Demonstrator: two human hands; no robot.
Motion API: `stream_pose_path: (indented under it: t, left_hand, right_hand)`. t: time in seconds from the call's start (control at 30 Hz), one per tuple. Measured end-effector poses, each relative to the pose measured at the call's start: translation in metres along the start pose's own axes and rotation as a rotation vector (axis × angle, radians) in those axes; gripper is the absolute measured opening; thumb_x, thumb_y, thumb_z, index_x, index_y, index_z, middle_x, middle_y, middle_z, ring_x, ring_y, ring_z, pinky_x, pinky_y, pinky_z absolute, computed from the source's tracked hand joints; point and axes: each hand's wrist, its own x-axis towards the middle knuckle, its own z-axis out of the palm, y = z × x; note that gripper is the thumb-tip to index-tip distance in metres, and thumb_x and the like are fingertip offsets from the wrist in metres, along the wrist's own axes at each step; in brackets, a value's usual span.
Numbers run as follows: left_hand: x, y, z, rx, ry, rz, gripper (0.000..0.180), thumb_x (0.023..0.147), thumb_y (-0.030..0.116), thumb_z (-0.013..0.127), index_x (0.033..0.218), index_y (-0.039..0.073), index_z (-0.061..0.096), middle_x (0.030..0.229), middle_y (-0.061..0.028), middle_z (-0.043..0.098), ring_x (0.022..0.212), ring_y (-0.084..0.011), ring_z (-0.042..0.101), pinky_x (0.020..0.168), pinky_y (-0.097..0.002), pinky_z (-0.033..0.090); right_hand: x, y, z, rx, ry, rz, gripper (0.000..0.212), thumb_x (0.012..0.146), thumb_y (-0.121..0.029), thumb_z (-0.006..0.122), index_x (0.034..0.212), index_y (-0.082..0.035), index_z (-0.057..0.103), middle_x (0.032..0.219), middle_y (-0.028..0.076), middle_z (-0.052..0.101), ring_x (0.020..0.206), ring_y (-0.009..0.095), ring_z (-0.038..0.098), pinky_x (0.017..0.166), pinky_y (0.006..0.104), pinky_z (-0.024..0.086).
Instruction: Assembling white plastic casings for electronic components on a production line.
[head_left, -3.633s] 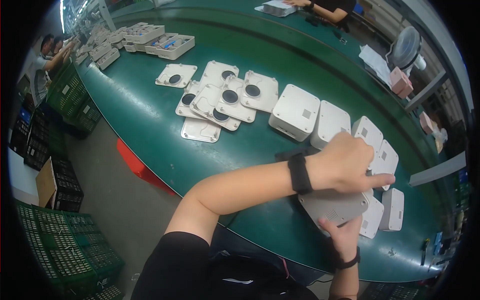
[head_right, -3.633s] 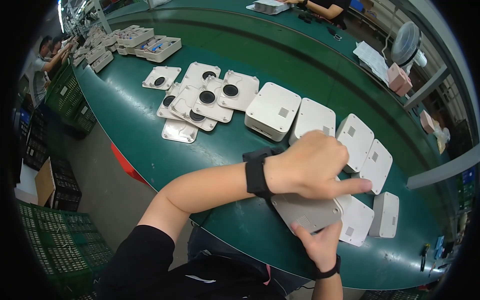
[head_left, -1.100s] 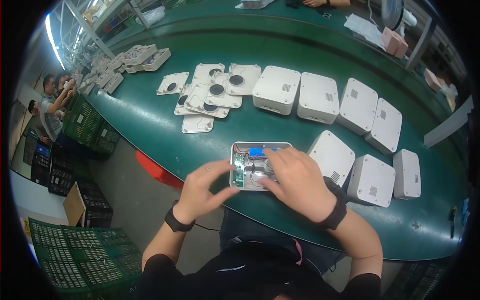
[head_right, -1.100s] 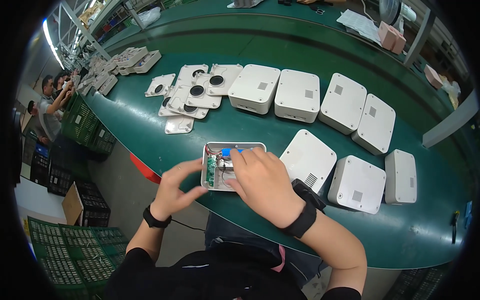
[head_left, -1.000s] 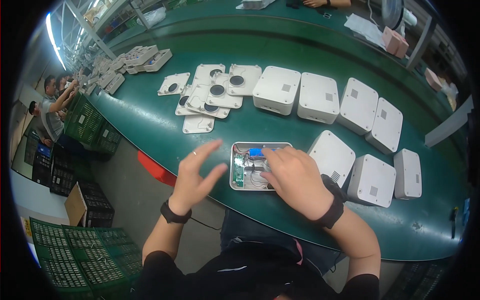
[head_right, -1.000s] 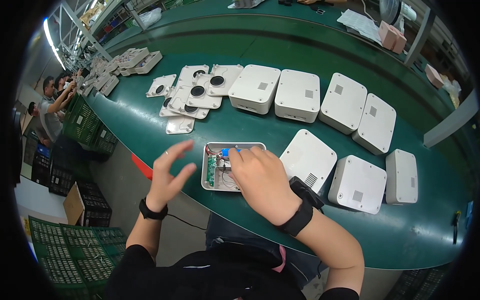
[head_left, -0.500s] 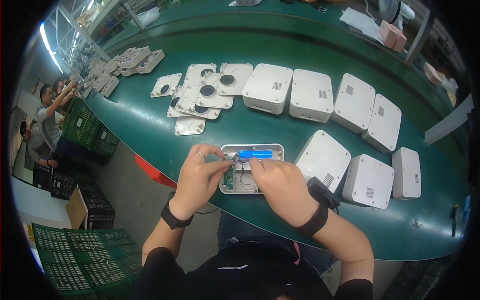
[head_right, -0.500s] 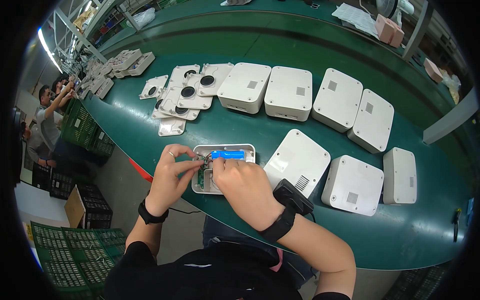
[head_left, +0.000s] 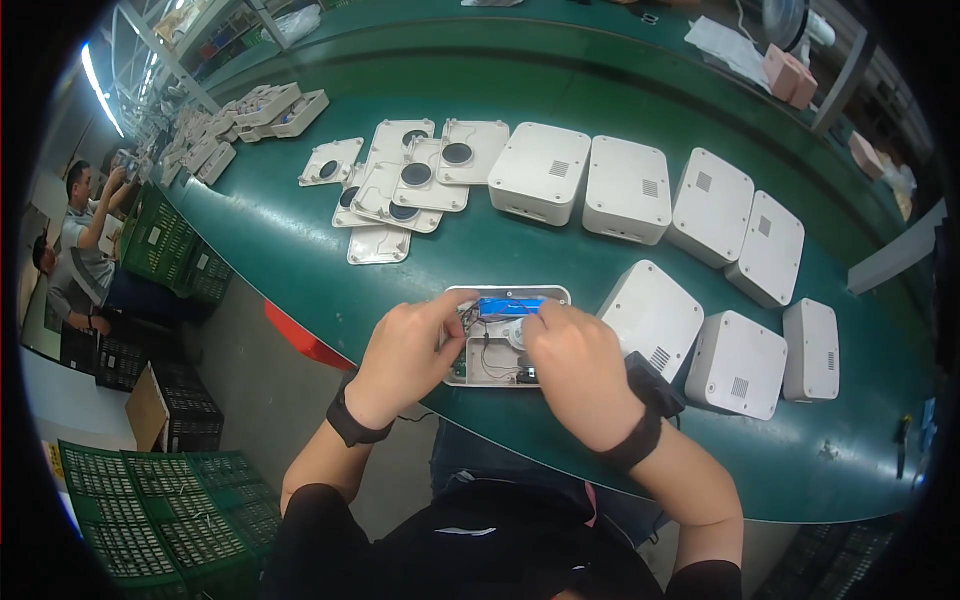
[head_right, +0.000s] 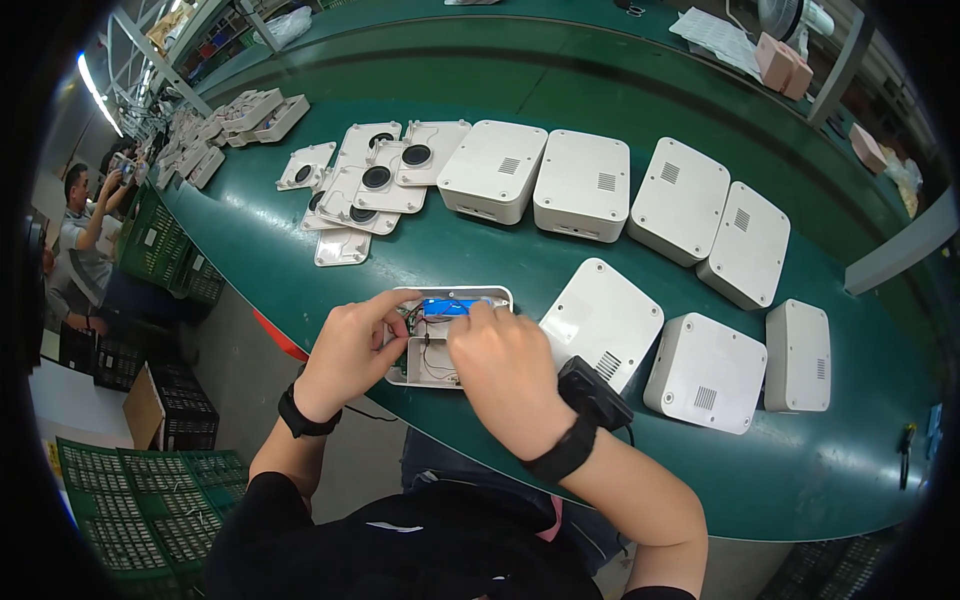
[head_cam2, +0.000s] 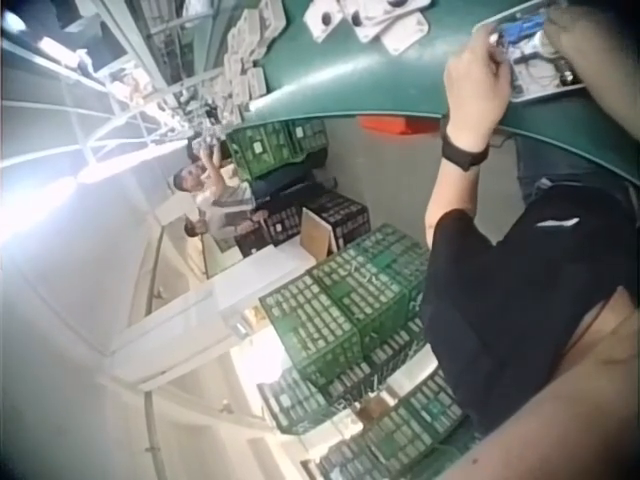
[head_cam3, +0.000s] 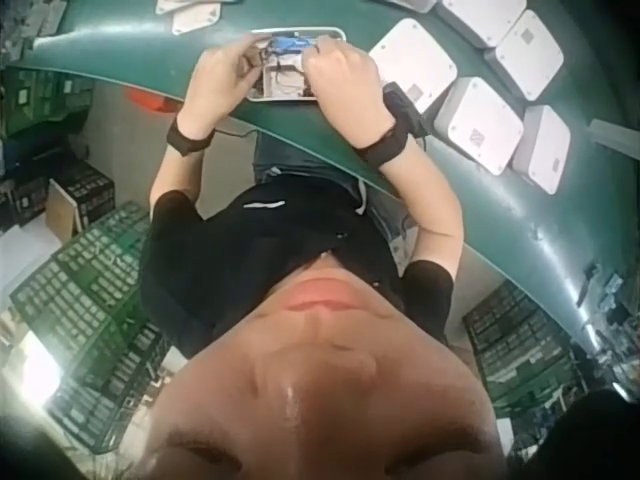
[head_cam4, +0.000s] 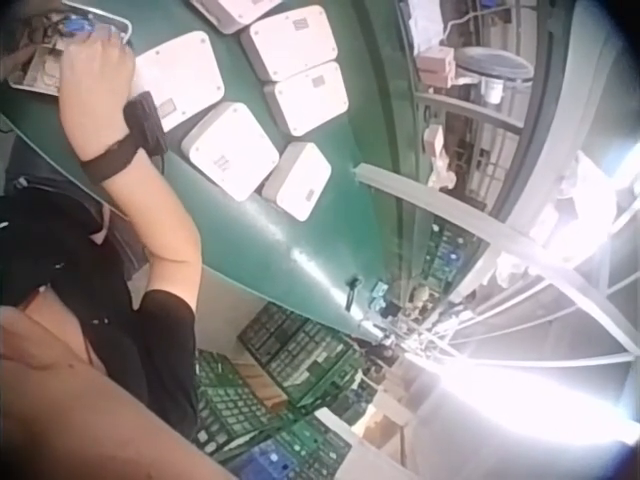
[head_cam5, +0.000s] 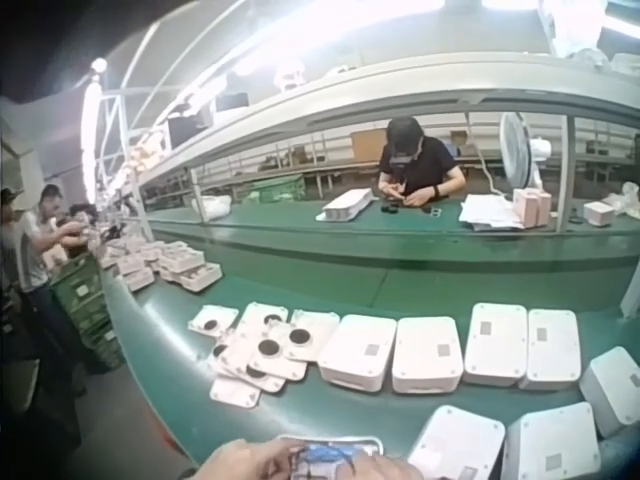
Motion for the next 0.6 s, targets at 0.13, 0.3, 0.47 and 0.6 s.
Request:
stream_pose_path:
  t: [0.13,0.3,0.47,0.6]
  left_hand:
    - [-0.001,0.003,-0.010,-0.118,-0.107,0.005,0.035,0.073,-0.004,0.064,0.107,0.004,0.063,0.080,-0.0080,0.067,0.052,-0.0246,0.057,0.054,-0.0333,0.048]
    - [0.008,0.002,-0.017,-0.211,-0.014,0.103,0.036,0.074,-0.006,0.065,0.109,0.004,0.065,0.087,-0.0086,0.068,0.051,-0.0137,0.050,0.051,-0.0254,0.042]
    - [0.027,0.000,-0.008,-0.014,0.119,0.394,0.027,0.075,-0.003,0.067,0.101,0.004,0.069,0.085,-0.0076,0.067,0.063,-0.0190,0.055,0.059,-0.0296,0.046]
    - [0.035,0.002,0.002,0.101,0.062,0.462,0.021,0.073,-0.001,0.069,0.094,0.005,0.072,0.083,-0.0063,0.066,0.071,-0.0226,0.057,0.063,-0.0336,0.048]
  right_hand:
    - [-0.005,0.020,-0.014,0.141,-0.089,-0.052,0.015,0.070,0.002,0.058,0.085,0.003,0.063,0.090,0.013,0.061,0.087,0.028,0.061,0.074,0.0366,0.051]
    - [-0.006,0.031,-0.023,0.245,-0.146,-0.131,0.027,0.070,0.006,0.058,0.097,0.005,0.066,0.100,0.014,0.064,0.095,0.030,0.058,0.083,0.0367,0.049]
    - [-0.005,0.031,-0.026,0.231,-0.191,-0.144,0.030,0.072,0.006,0.059,0.101,0.006,0.065,0.103,0.015,0.065,0.095,0.030,0.058,0.086,0.0376,0.047]
    - [-0.007,0.034,-0.023,0.230,-0.185,-0.126,0.028,0.074,0.004,0.061,0.102,0.005,0.064,0.103,0.015,0.064,0.096,0.030,0.058,0.086,0.0383,0.047]
